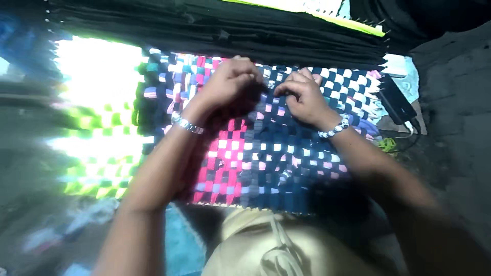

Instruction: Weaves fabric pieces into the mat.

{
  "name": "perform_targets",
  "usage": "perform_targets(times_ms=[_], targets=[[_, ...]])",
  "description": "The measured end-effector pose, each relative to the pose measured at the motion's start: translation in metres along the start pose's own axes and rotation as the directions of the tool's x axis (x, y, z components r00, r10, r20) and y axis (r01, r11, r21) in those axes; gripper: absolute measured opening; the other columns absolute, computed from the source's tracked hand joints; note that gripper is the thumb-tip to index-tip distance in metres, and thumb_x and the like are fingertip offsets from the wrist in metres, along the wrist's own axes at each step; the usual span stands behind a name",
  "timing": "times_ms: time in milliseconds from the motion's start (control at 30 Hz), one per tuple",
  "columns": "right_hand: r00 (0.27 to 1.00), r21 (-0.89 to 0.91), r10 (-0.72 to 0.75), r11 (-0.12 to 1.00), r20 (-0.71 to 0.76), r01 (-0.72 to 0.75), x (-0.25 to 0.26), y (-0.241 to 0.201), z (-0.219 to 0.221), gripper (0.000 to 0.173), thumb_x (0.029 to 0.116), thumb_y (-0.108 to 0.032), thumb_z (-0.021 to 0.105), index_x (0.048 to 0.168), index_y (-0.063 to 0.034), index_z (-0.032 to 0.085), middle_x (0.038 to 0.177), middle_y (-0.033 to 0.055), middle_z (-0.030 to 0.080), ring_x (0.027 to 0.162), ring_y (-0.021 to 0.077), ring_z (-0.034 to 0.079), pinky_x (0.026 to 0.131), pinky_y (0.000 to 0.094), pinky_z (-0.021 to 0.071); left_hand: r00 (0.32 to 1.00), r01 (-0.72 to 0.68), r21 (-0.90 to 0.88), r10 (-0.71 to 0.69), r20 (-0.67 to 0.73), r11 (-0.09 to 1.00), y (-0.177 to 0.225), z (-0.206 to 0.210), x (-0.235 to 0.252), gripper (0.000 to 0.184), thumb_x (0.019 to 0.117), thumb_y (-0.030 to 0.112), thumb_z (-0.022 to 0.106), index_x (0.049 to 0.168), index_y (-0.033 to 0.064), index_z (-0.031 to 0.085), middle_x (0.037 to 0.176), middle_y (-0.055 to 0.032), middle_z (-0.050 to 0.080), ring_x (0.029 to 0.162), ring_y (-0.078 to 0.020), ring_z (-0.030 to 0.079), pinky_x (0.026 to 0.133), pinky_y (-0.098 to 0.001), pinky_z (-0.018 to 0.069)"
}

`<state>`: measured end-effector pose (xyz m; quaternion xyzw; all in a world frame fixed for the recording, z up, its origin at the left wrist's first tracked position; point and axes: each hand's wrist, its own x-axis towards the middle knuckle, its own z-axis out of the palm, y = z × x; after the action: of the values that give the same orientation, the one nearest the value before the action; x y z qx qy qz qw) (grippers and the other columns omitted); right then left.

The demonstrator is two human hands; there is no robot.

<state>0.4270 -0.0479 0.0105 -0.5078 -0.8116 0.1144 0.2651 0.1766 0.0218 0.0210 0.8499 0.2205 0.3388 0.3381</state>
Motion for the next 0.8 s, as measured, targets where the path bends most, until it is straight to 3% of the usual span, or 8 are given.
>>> perform_targets(times_ms=[67,200,267,333,400,600,700,800], targets=[[0.999,0.007,-0.018,1.0,-0.031,0.018,0.0,-0.008,-0.001,0.035,0.0923,-0.011,0.047,0.111,-0.0116,0.076,0.104,0.0098,0.067,0.108,0.0312,0.058,0.094,0.0595,0.0329,0.99,0.096,0.039,-0.091,-0.108,0.995,0.007,-0.016,-0.009,0.03,0.1003,0.004,0.044,0.098,-0.0009,0.073,0.098,-0.0059,0.068,0.098,-0.0069,0.061,0.092,-0.0245,0.0474],[0.996,-0.028,-0.049,0.998,0.072,0.051,0.012,-0.031,0.004,0.037,0.0972,-0.019,0.05,0.125,-0.0116,0.073,0.116,0.0137,0.067,0.113,0.0365,0.058,0.091,0.0636,0.0355,0.977,0.211,0.336,-0.203,-0.058,0.918,0.015,-0.034,-0.028,0.025,0.095,0.003,0.053,0.107,-0.0019,0.074,0.103,-0.0202,0.068,0.106,-0.0371,0.062,0.096,-0.0536,0.0461],[0.991,-0.076,-0.037,0.996,0.132,0.047,0.02,-0.041,0.014,0.039,0.0987,-0.017,0.048,0.129,-0.0118,0.071,0.118,0.0137,0.065,0.115,0.0376,0.057,0.091,0.0653,0.036,0.977,0.197,0.437,-0.215,-0.009,0.878,0.011,-0.032,-0.033,0.027,0.0935,0.005,0.057,0.113,0.0027,0.075,0.106,-0.0213,0.068,0.11,-0.0428,0.061,0.096,-0.0612,0.0448],[0.994,-0.129,-0.032,0.991,0.105,0.045,0.028,-0.047,0.025,0.034,0.0983,-0.012,0.048,0.121,-0.0085,0.073,0.115,0.0148,0.066,0.113,0.0377,0.06,0.091,0.065,0.037,0.976,0.189,0.492,-0.219,0.004,0.85,0.008,-0.027,-0.035,0.03,0.0922,0.007,0.06,0.118,0.0071,0.074,0.111,-0.0218,0.066,0.112,-0.0459,0.058,0.095,-0.0657,0.0426],[0.997,-0.183,-0.013,0.983,0.071,0.026,0.034,-0.05,0.032,0.031,0.0975,-0.011,0.047,0.114,-0.0063,0.073,0.113,0.0158,0.066,0.112,0.0378,0.06,0.092,0.0646,0.0369,0.978,0.183,0.527,-0.207,-0.015,0.83,0.006,-0.02,-0.036,0.029,0.0925,0.008,0.06,0.118,0.01,0.075,0.11,-0.02,0.066,0.112,-0.0465,0.057,0.091,-0.0654,0.0425],[0.999,-0.273,-0.004,0.962,-0.049,-0.009,0.028,-0.046,0.048,0.031,0.1005,-0.017,0.048,0.113,-0.0037,0.072,0.109,0.0182,0.066,0.105,0.0397,0.063,0.088,0.0623,0.0406,0.978,0.191,0.615,-0.204,-0.049,0.765,0.007,-0.002,-0.033,0.027,0.0988,0.007,0.051,0.113,0.0066,0.074,0.104,-0.0136,0.069,0.111,-0.0419,0.059,0.089,-0.062,0.0393],[1.0,-0.171,0.008,0.985,0.022,-0.004,0.032,-0.042,0.042,0.031,0.0988,-0.015,0.047,0.112,-0.0052,0.074,0.106,0.0159,0.066,0.106,0.0376,0.061,0.088,0.0621,0.0377,0.975,0.172,0.62,-0.223,0.005,0.766,0.004,-0.007,-0.026,0.028,0.0971,0.007,0.051,0.112,0.009,0.076,0.097,-0.0121,0.068,0.108,-0.0418,0.058,0.087,-0.0619,0.0382],[0.992,-0.103,0.033,0.994,0.125,-0.021,0.037,-0.042,0.035,0.033,0.0977,-0.017,0.045,0.109,-0.0098,0.075,0.101,0.0118,0.064,0.108,0.0349,0.057,0.09,0.0618,0.0328,0.978,0.117,0.599,-0.198,0.071,0.792,-0.001,-0.012,-0.022,0.028,0.094,0.009,0.052,0.106,0.0095,0.077,0.101,-0.0112,0.073,0.112,-0.0429,0.06,0.087,-0.0648,0.038]])
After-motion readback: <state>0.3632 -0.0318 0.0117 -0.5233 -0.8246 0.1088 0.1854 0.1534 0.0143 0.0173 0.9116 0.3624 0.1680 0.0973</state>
